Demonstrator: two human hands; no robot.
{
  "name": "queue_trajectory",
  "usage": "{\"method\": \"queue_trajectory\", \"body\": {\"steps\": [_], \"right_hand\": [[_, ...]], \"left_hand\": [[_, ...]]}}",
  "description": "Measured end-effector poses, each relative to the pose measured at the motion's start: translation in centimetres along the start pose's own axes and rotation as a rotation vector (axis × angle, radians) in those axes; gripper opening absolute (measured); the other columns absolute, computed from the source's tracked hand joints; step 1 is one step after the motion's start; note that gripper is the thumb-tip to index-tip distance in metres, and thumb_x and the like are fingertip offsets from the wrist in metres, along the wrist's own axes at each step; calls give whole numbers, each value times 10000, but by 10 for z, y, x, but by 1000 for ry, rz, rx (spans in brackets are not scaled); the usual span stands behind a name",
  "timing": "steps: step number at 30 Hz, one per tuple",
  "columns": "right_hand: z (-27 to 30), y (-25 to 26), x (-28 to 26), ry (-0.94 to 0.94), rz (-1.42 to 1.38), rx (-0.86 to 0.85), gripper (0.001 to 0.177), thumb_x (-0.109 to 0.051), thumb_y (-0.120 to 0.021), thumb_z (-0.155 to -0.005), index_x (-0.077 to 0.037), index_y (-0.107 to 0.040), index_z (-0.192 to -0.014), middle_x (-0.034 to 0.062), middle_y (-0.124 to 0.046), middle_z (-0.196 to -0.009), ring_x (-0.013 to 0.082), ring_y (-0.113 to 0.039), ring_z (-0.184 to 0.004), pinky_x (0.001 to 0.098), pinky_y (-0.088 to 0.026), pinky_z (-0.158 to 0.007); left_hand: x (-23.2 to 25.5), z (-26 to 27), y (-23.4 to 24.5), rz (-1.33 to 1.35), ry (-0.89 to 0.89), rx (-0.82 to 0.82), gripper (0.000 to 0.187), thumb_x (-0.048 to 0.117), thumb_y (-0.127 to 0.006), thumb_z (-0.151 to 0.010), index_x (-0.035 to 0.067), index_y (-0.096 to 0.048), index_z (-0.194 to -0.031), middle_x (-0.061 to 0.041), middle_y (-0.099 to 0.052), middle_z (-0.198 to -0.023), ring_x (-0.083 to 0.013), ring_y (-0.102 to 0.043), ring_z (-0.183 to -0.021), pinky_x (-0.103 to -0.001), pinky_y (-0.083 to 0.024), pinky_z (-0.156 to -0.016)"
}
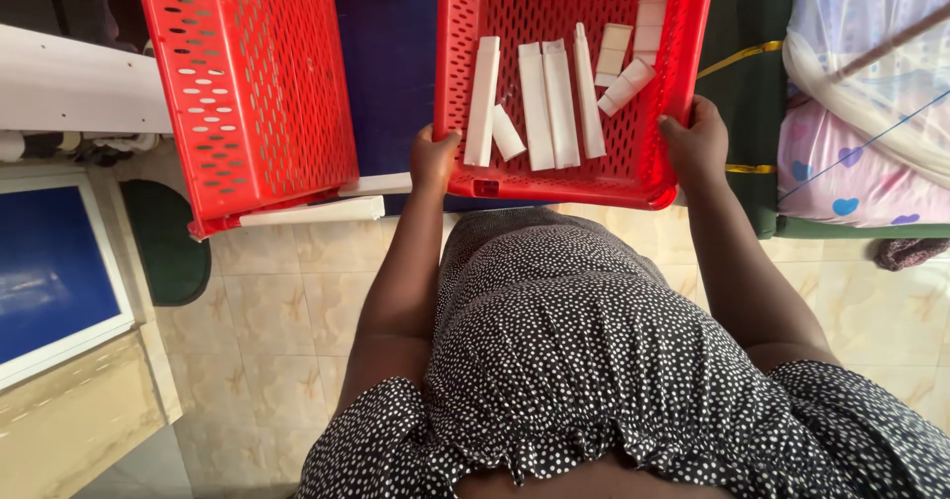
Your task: The person assembles red plastic baskets by inserting white plastic rods into the basket frames. They handle the baskets and rods by hand, repeatedly inserting and adjusting the rods to secure the structure.
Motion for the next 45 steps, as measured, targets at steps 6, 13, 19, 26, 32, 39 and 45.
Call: {"method": "queue_trajectory", "body": {"steps": [6,13,19,26,32,39,45], "right_hand": [[-8,2,13,-51,-171,-45,391,-39,-710,-936,25,-595,-1305,92,-712,-1117,140,-700,-965,273,-577,-864],[-14,8,15,-90,-365,-77,275,-18,-621,-999,20,-609,-1271,81,-706,-1048,118,-671,-865,256,-557,-786],[-10,16,5,-47,-536,-130,260,20,-581,-995,34,-609,-1254,77,-713,-1060,119,-684,-880,256,-564,-811],[-9,36,-25,19,-651,-199,294,32,-536,-1009,69,-624,-1287,118,-719,-1146,162,-710,-967,287,-584,-890],[-3,34,-33,-26,-801,-240,307,21,-546,-1019,66,-615,-1314,143,-712,-1207,195,-717,-1045,318,-581,-977],[-14,7,-24,5,-793,-249,326,10,-553,-1009,58,-603,-1327,144,-706,-1241,204,-708,-1099,322,-563,-1020],[-29,-23,-15,-43,-700,-283,319,-23,-589,-1007,45,-608,-1318,109,-708,-1203,189,-700,-1072,329,-565,-978]], "left_hand": [[-16,-8,-8,263,-19,-45,279,148,-763,-841,-21,-704,-1055,-110,-747,-942,-177,-704,-787,-335,-563,-724],[-9,8,-9,586,-11,-72,213,87,-726,-900,-56,-684,-1051,-124,-723,-955,-180,-689,-814,-324,-556,-754],[36,48,16,732,-115,-161,304,46,-726,-913,-69,-610,-1170,-140,-704,-1080,-186,-701,-963,-328,-569,-901],[110,102,45,303,-277,-148,421,94,-740,-911,-6,-566,-1282,-91,-703,-1105,-153,-686,-964,-304,-577,-877],[130,119,72,576,-326,-225,416,72,-797,-927,-2,-570,-1267,-111,-693,-1161,-167,-669,-1033,-343,-563,-960],[121,129,86,706,-160,-387,338,-6,-731,-860,48,-679,-1189,-70,-735,-1123,-173,-697,-1012,-377,-568,-957],[116,142,89,707,-214,-311,298,-74,-679,-845,26,-678,-1125,-74,-734,-1075,-159,-689,-947,-353,-575,-909]]}}
Point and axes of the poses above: each hand's wrist, its own z-axis away from the middle knuckle, its own y-axis out of the back of the hand, x = y × z, the point moved 2 cm from there along -z, towards the middle knuckle
